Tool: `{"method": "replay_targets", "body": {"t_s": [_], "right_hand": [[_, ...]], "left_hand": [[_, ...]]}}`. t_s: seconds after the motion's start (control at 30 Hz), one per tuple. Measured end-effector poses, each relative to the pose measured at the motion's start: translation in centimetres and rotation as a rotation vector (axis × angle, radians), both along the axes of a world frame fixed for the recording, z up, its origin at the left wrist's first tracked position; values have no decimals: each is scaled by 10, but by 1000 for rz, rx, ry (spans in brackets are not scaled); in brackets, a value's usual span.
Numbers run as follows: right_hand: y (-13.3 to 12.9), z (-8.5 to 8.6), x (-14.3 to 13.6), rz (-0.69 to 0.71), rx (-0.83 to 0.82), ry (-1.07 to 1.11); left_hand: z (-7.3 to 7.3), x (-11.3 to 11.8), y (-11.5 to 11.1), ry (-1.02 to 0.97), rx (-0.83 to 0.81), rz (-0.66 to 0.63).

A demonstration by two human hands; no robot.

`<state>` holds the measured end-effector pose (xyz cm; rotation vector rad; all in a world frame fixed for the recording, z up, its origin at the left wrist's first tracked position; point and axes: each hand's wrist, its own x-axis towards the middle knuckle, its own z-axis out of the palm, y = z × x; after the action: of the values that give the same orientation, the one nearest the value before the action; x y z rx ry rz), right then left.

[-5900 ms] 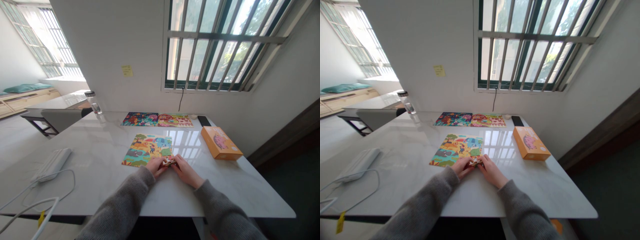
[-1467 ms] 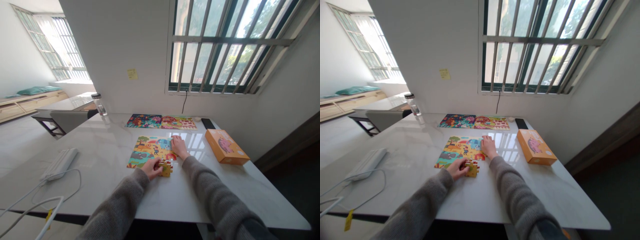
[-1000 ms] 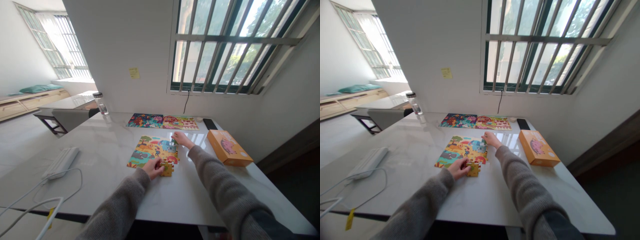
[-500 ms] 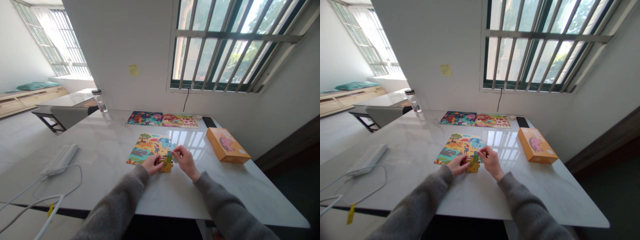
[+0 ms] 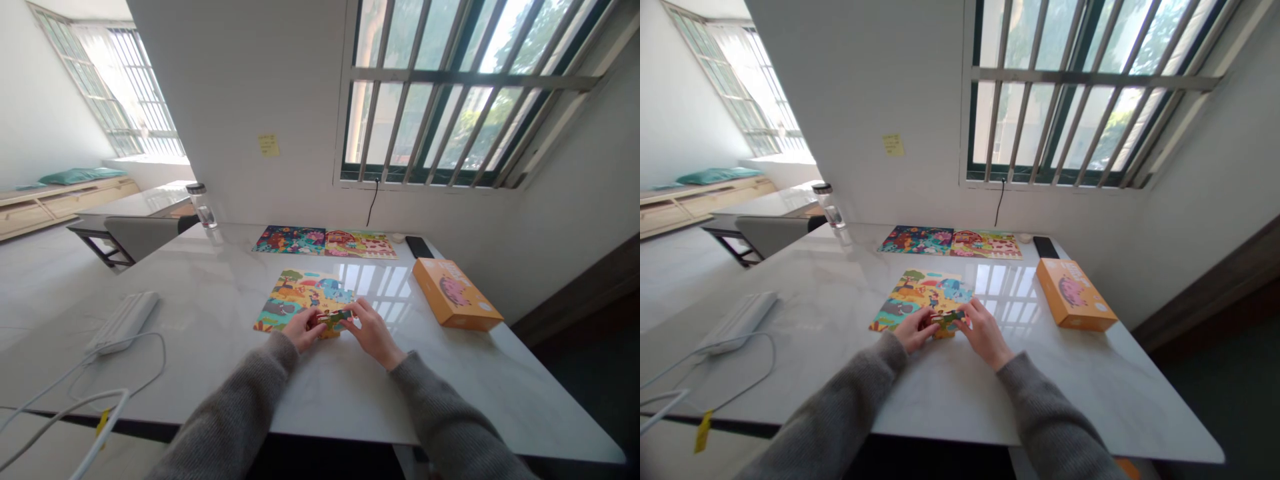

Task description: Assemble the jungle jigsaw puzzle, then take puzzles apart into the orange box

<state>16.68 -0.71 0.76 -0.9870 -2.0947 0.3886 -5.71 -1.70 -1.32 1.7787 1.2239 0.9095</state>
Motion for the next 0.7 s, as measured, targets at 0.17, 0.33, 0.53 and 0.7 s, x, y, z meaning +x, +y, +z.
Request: {"method": "replay_targets", "body": {"t_s": [0.17, 0.33, 0.53, 0.7], "right_hand": [[-5, -12, -13, 66, -141, 40], [19, -13, -4, -20, -190, 162], [64, -17, 3, -349, -29, -223], [73, -16, -17, -384, -25, -479]], "left_hand": [[1, 0, 0, -14, -56, -70], [5, 1, -2, 34, -12, -35], [10, 4, -5, 89, 0, 6], [10, 4, -5, 89, -20, -2]]}}
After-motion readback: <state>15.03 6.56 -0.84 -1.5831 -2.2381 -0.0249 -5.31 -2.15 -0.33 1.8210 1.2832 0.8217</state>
